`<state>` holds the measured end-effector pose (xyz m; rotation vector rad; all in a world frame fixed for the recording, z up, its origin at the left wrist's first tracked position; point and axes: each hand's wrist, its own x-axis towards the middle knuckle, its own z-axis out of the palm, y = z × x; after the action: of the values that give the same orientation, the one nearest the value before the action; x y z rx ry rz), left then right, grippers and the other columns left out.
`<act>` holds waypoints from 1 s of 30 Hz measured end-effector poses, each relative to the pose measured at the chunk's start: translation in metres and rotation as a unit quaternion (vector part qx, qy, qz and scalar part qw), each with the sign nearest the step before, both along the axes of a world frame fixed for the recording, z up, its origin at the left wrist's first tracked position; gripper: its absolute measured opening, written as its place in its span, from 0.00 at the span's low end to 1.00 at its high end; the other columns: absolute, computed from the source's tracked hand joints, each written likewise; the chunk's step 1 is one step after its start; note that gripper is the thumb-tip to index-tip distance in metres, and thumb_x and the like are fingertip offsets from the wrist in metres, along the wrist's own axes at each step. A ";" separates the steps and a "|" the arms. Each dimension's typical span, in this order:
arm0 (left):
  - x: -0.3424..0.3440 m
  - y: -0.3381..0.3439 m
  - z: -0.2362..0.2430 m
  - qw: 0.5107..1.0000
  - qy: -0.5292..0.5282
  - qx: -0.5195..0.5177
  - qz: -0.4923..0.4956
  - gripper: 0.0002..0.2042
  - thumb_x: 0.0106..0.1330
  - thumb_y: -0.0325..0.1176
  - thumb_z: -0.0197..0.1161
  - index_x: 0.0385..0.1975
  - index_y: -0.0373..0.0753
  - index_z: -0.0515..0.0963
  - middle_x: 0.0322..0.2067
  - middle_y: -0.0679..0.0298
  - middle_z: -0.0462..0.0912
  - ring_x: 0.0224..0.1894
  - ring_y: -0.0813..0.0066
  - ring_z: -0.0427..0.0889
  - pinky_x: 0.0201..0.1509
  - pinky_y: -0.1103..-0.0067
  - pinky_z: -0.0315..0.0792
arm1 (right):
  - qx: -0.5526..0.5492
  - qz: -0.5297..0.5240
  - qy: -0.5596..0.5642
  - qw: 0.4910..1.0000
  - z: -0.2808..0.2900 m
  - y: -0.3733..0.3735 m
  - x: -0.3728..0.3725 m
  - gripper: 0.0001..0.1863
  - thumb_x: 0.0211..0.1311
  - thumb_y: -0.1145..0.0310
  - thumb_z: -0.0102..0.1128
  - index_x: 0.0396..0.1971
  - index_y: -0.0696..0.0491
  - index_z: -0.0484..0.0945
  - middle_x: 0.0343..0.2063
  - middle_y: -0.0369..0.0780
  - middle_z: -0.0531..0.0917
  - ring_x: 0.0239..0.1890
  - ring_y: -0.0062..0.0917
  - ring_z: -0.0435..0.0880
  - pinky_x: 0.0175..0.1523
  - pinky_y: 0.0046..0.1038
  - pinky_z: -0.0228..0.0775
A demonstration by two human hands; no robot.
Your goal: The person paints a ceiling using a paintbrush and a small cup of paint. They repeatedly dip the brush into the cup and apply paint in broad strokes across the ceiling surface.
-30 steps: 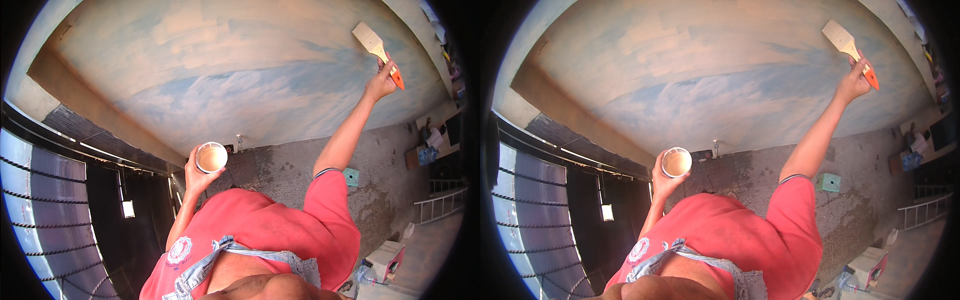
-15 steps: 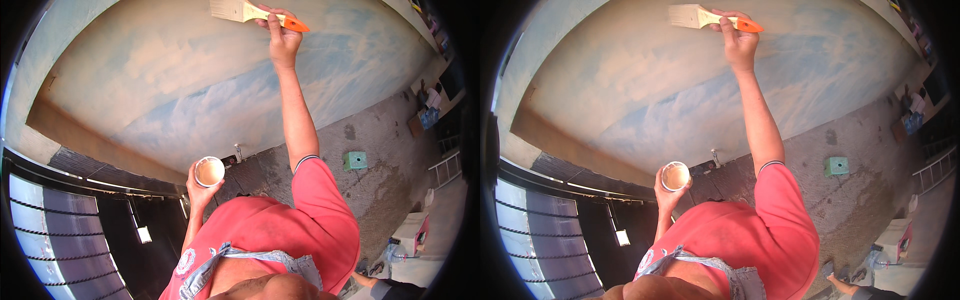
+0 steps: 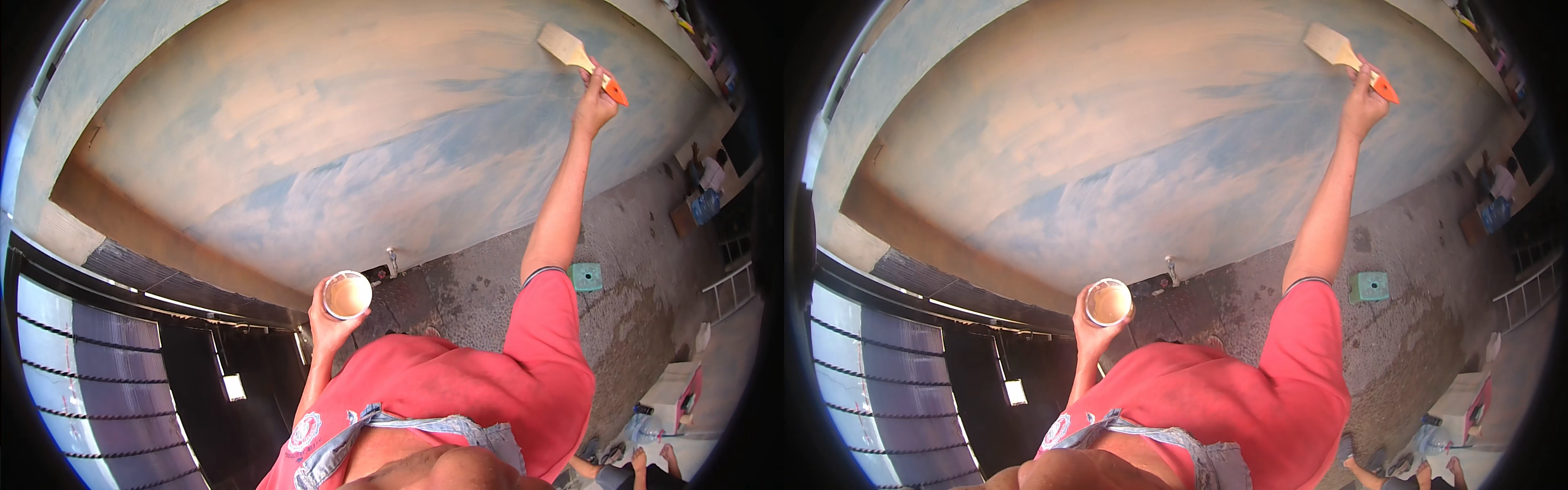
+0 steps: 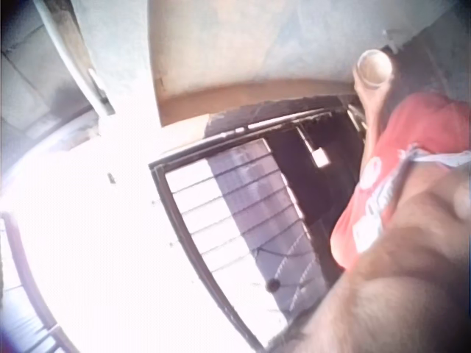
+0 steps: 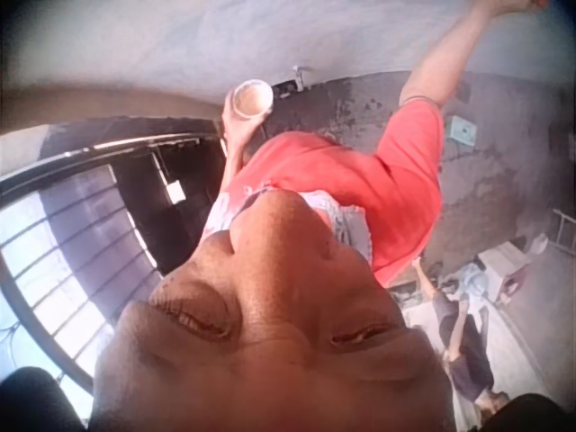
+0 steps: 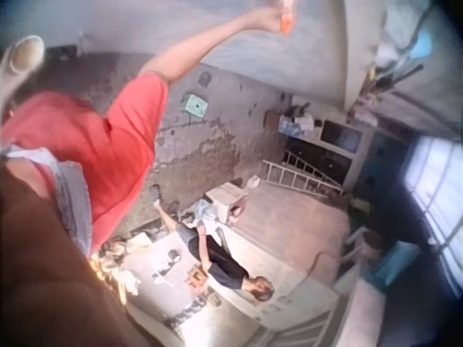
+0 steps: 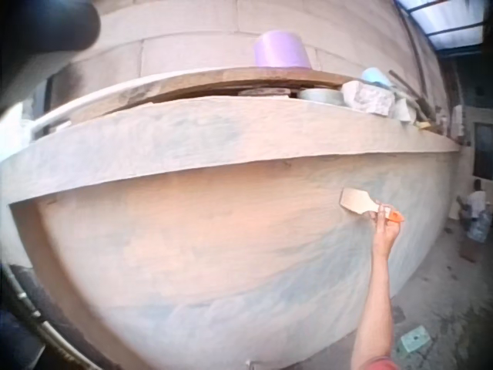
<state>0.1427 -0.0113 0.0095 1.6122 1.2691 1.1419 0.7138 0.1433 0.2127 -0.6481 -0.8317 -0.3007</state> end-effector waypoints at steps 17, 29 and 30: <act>0.010 -0.008 0.000 1.000 -0.018 0.023 -0.001 0.45 0.40 0.33 0.86 0.61 0.31 0.70 0.51 0.54 0.85 0.55 0.65 0.84 0.62 0.69 0.76 | -0.038 0.369 -0.071 0.926 0.014 0.060 -0.262 0.11 0.74 0.69 0.60 0.49 0.59 0.76 0.48 0.50 0.86 0.37 0.24 0.88 0.48 0.24 0.84; 0.001 -0.013 0.006 1.000 -0.018 0.017 0.002 0.44 0.40 0.33 0.86 0.60 0.32 0.71 0.51 0.55 0.85 0.55 0.66 0.84 0.62 0.69 0.76 | -0.009 0.218 -0.004 0.976 -0.007 0.029 -0.057 0.10 0.74 0.72 0.58 0.49 0.61 0.75 0.52 0.53 0.83 0.48 0.29 0.86 0.54 0.29 0.85; 0.001 -0.013 0.005 1.000 -0.021 0.019 -0.002 0.44 0.40 0.33 0.86 0.60 0.32 0.71 0.51 0.55 0.85 0.55 0.66 0.84 0.62 0.69 0.76 | -0.005 0.191 0.001 0.982 -0.010 0.023 -0.036 0.09 0.75 0.73 0.58 0.48 0.61 0.75 0.52 0.53 0.83 0.48 0.30 0.86 0.54 0.29 0.85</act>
<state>0.1441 -0.0238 0.0149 1.6102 1.2240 1.1972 0.6783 0.1668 0.2027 -0.4846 -0.9362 0.0515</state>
